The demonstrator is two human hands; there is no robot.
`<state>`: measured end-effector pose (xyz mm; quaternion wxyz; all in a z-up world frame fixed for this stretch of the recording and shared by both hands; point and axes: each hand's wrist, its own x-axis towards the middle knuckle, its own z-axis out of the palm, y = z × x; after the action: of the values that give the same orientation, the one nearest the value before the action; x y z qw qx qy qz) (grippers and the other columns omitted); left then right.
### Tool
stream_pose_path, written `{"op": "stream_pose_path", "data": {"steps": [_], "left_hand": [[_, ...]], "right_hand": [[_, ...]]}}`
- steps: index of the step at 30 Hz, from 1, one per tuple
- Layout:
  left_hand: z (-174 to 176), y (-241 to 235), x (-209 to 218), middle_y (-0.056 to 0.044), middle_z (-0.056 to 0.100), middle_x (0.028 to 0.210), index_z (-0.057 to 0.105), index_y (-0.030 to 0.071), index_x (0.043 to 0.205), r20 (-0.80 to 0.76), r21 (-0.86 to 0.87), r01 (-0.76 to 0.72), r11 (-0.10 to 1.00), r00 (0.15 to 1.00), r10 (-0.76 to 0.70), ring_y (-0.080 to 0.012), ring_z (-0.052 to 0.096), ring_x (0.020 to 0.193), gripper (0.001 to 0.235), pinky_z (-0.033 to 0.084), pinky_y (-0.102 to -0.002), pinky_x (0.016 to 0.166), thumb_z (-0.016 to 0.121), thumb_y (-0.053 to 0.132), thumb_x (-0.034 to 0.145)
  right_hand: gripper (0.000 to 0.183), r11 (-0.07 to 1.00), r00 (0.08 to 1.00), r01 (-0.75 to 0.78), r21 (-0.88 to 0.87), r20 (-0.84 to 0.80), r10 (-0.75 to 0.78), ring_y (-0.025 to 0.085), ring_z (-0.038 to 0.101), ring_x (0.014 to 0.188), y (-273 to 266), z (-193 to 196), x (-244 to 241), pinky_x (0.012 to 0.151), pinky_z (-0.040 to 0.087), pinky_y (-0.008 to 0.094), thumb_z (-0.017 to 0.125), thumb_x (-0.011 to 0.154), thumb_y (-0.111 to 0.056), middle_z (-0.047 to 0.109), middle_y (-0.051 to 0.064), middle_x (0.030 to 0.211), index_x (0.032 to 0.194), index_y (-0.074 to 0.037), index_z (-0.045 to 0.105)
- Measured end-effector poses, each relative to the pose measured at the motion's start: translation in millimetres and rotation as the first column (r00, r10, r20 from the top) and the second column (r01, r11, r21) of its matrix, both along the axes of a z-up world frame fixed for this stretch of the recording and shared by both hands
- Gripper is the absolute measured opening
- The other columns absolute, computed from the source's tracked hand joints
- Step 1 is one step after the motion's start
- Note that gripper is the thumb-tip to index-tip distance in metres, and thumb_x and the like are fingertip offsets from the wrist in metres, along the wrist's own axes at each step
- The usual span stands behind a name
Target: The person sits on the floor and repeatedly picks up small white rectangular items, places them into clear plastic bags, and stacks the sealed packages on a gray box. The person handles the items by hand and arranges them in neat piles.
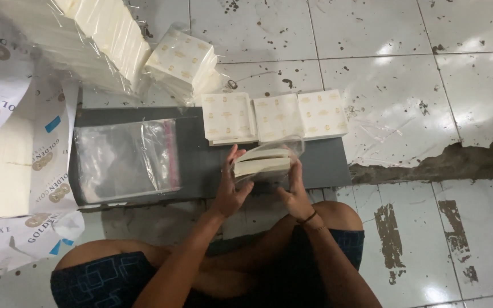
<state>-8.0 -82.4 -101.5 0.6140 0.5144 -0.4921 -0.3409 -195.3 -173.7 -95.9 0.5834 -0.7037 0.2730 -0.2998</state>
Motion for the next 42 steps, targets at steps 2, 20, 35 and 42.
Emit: {"op": "stream_pose_path", "data": {"steps": [2, 20, 35, 42], "left_hand": [[4, -1, 2, -0.017, 0.038, 0.151, 0.017, 0.014, 0.162, -0.02, 0.055, -0.074, 0.996, 0.997, 0.075, -0.0383, 0.038, 0.144, 0.089, 0.035, -0.055, 0.116, 0.066, 0.0, 0.089], [26, -5, 12, -0.019, 0.059, 0.131, 0.052, 0.009, 0.142, -0.099, 0.387, -0.078, 0.919, 0.987, 0.126, -0.0444, 0.052, 0.133, 0.079, 0.041, -0.065, 0.111, 0.088, 0.044, 0.08], [15, -17, -1, -0.014, 0.065, 0.134, 0.052, 0.009, 0.142, -0.117, 0.03, -0.188, 0.982, 0.975, 0.19, -0.027, 0.06, 0.129, 0.096, 0.048, -0.043, 0.108, 0.1, 0.032, 0.063], [-1, -14, 9, -0.021, 0.064, 0.121, 0.055, 0.0, 0.13, -0.025, 0.068, -0.182, 0.981, 0.983, 0.184, -0.0331, 0.061, 0.12, 0.102, 0.047, -0.049, 0.105, 0.106, 0.031, 0.047]], "right_hand": [[0.103, 0.996, 0.996, 0.044, 0.074, 0.074, -0.05, 0.044, 0.001, 0.153, -1, 14, 5, 0.122, 0.009, 0.062, 0.051, 0.076, 0.02, 0.005, 0.023, 0.167, 0.162, -0.007, 0.001], [0.089, 0.976, 0.984, 0.064, 0.207, -0.178, -0.027, 0.044, 0.035, 0.143, -21, -16, 1, 0.111, 0.041, 0.062, 0.061, 0.09, 0.002, 0.025, 0.013, 0.164, 0.163, -0.018, 0.014], [0.087, 0.969, 0.987, -0.082, 0.234, 0.155, 0.046, 0.04, 0.028, 0.149, -27, -31, -1, 0.117, 0.018, 0.067, 0.072, 0.085, 0.0, 0.033, 0.02, 0.161, 0.16, -0.008, 0.029], [0.076, 0.997, 0.988, -0.039, 0.066, 0.155, 0.029, 0.038, 0.03, 0.146, -24, -2, -9, 0.116, 0.021, 0.064, 0.076, 0.087, -0.01, 0.042, 0.023, 0.152, 0.152, -0.007, 0.036]]}}
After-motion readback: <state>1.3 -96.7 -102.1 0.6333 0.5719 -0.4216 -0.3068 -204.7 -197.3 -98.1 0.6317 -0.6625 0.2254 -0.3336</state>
